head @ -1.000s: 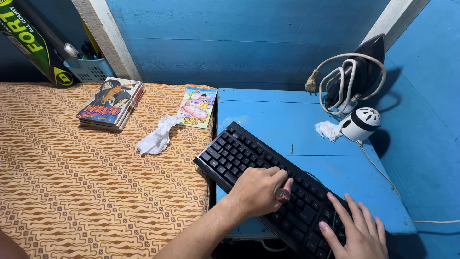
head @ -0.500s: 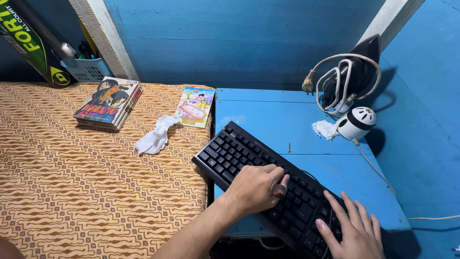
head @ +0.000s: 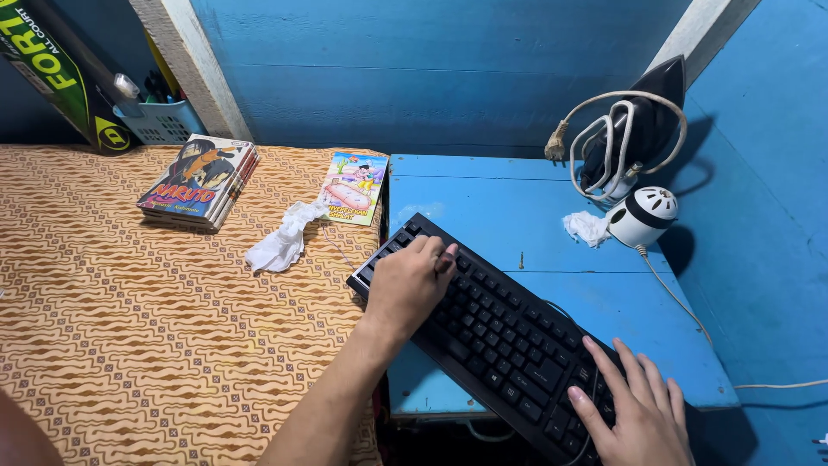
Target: Cleaning a computer keyboard with a brush.
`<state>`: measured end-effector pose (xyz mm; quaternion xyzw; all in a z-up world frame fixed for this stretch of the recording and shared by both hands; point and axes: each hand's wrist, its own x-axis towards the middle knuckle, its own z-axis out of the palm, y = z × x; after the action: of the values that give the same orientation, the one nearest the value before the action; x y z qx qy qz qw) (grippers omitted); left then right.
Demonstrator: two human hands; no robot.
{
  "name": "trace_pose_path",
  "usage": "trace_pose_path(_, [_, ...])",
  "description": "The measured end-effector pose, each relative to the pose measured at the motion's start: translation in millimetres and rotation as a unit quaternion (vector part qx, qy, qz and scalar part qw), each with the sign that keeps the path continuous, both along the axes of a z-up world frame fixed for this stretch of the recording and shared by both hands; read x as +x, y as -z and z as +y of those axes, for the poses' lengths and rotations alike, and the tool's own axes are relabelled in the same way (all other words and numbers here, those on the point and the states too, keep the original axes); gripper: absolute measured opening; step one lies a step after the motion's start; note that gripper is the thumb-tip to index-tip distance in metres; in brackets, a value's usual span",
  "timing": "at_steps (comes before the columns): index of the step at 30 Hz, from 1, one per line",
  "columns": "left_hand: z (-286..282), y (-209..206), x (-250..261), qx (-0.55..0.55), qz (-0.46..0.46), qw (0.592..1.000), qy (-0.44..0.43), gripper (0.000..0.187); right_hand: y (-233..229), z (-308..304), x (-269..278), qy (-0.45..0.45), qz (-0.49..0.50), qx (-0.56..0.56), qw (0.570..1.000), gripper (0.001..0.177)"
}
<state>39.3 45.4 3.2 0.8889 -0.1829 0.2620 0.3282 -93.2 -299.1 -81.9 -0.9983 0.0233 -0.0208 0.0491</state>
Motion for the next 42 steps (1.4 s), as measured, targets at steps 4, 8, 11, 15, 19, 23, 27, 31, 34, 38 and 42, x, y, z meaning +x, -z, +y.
trace_pose_path(4, [-6,0,-3,0.007,-0.025,1.0,0.008,0.025,-2,1,2,0.012,0.019,-0.01,1.0,0.076])
trace_pose_path(8, [-2,-1,-2,0.012,-0.045,0.999,0.015,0.025,0,1,1,0.007,0.009,-0.01,1.0,0.075])
trace_pose_path(11, [3,-3,1,0.02,-0.047,0.999,-0.004,0.025,-4,3,-1,0.005,-0.002,-0.002,1.0,0.076])
trace_pose_path(15, [11,-10,6,0.024,-0.111,0.993,-0.039,0.02,-14,12,-2,0.013,-0.01,-0.006,1.0,0.075])
trace_pose_path(19, [11,-26,-11,-0.08,-0.11,0.991,0.018,0.014,-44,39,-16,0.031,-0.049,0.061,0.996,0.071])
trace_pose_path(23, [7,-19,-4,-0.069,-0.102,0.992,0.01,0.019,-51,38,-14,0.019,-0.02,0.041,0.999,0.073])
trace_pose_path(27, [-3,-6,-3,0.008,-0.011,1.0,0.022,0.019,-59,43,-11,0.014,0.031,0.031,0.999,0.073])
trace_pose_path(31, [-47,2,-33,-0.21,0.176,0.951,0.143,0.022,-62,43,-11,0.024,0.05,0.022,0.998,0.074])
trace_pose_path(34, [-56,-11,-42,-0.201,0.228,0.931,0.205,0.024,-63,45,-9,0.022,0.055,0.022,0.998,0.074])
trace_pose_path(38, [-35,-25,-24,-0.136,0.297,0.932,0.154,0.024,-64,46,-11,0.024,0.053,0.027,0.998,0.073])
trace_pose_path(42, [18,-16,37,-0.034,0.186,0.981,-0.034,0.025,-58,40,-11,0.026,0.025,0.022,0.999,0.076])
